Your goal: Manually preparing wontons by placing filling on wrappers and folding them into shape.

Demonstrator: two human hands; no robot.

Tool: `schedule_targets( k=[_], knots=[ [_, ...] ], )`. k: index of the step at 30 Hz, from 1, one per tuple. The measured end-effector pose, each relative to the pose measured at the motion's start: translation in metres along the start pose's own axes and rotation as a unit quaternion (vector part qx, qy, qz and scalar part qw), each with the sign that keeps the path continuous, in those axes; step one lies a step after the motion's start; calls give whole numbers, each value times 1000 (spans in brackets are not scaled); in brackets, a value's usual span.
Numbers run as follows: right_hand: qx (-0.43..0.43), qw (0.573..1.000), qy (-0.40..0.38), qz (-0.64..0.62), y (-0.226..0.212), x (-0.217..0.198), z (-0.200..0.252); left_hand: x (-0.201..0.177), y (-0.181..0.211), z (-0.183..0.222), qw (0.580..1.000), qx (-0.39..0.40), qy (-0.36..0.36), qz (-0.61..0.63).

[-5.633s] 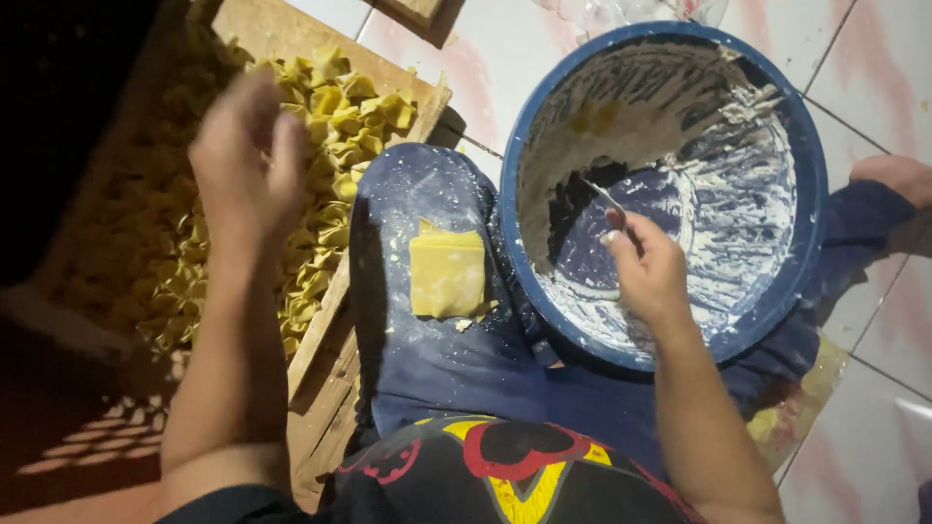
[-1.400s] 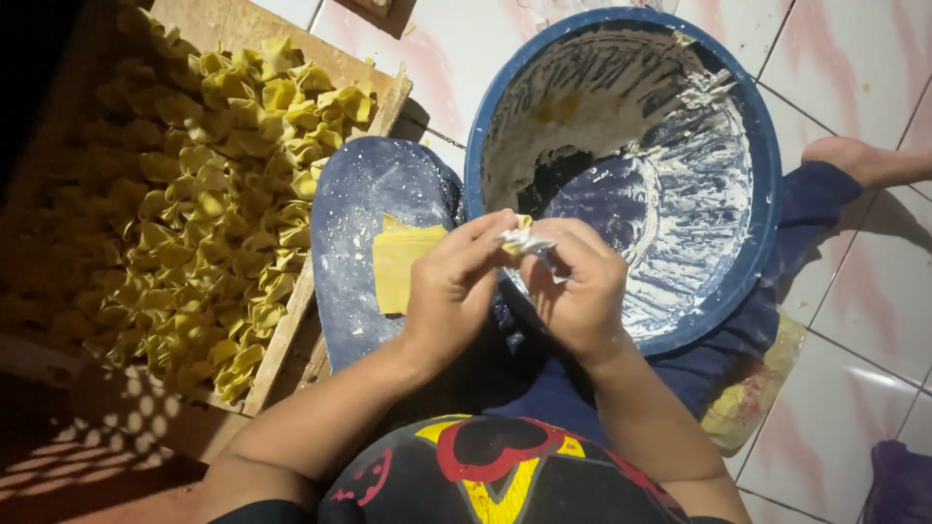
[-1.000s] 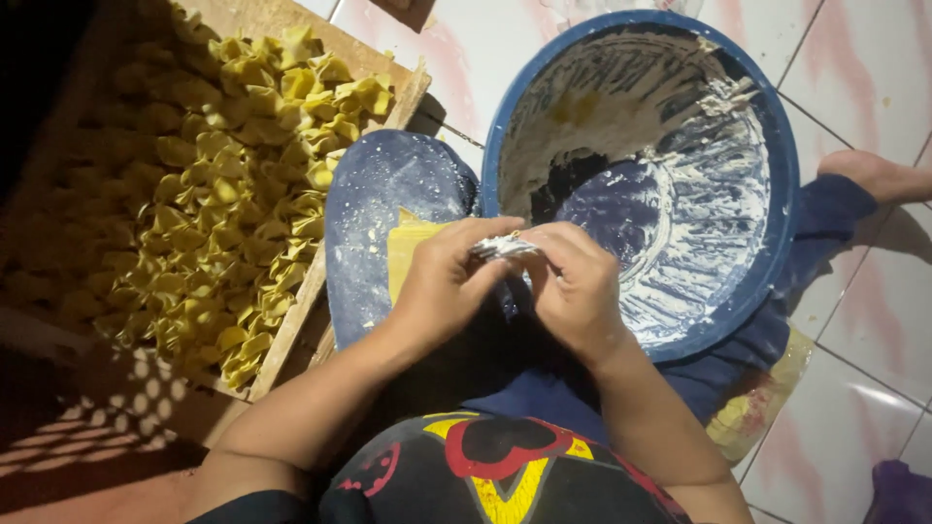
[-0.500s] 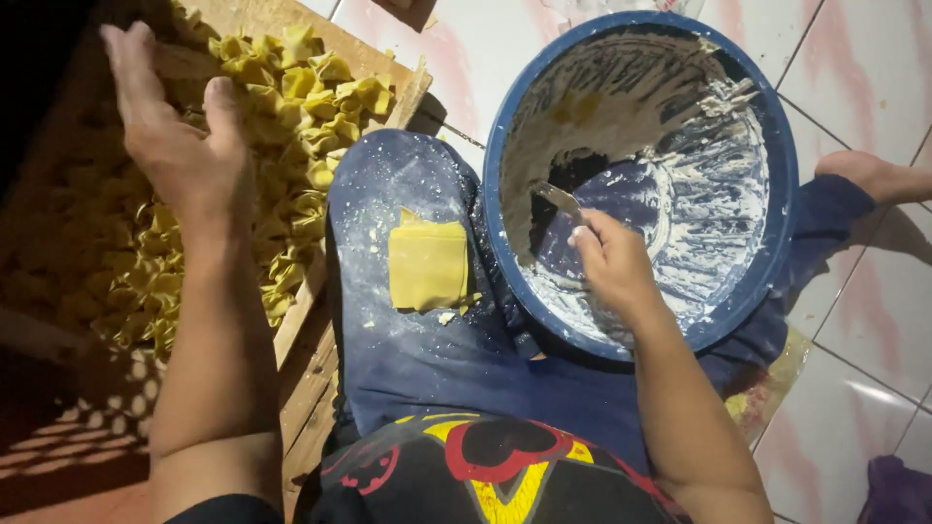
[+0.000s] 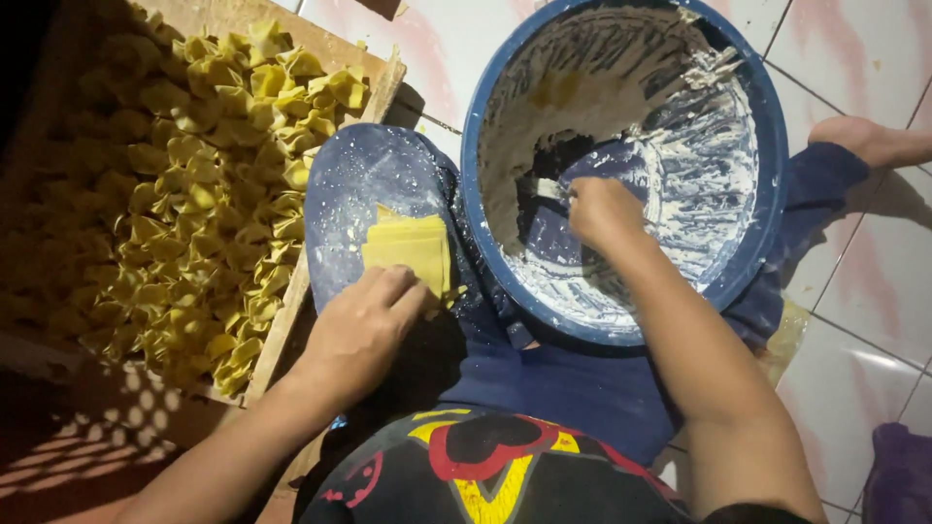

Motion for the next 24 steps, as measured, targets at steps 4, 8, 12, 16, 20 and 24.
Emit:
schedule_targets(
  k=[4, 8, 12, 16, 20, 24],
  knots=[
    [-23, 999, 11, -20, -15, -6, -5, 2, 0, -1, 998, 44, 6, -34],
    [-38, 993, -10, -109, -18, -13, 4, -2, 4, 0, 995, 95, 14, -34],
    [-40, 979, -19, -197, -9, -3, 4, -6, 7, -6, 995, 94, 25, -32],
    [-32, 972, 21, -231, 9, 2, -11, -19, -12, -9, 993, 31, 79, 84],
    [56, 992, 57, -99, 39, 26, -33, -41, -43, -14, 908, -125, 130, 377],
    [60, 997, 35, -45, 16, 21, -32, -23, -63, -8, 738, -218, 180, 613]
  ],
)
Point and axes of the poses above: each hand's wrist, its own z-axis away from the middle knuckle, its own x-axis out of the palm, y = z × x, the point moved 8 cm from there along -z, towards the middle knuckle, and after that the axes turned 12 degrees about z, right-handed, at the moved point
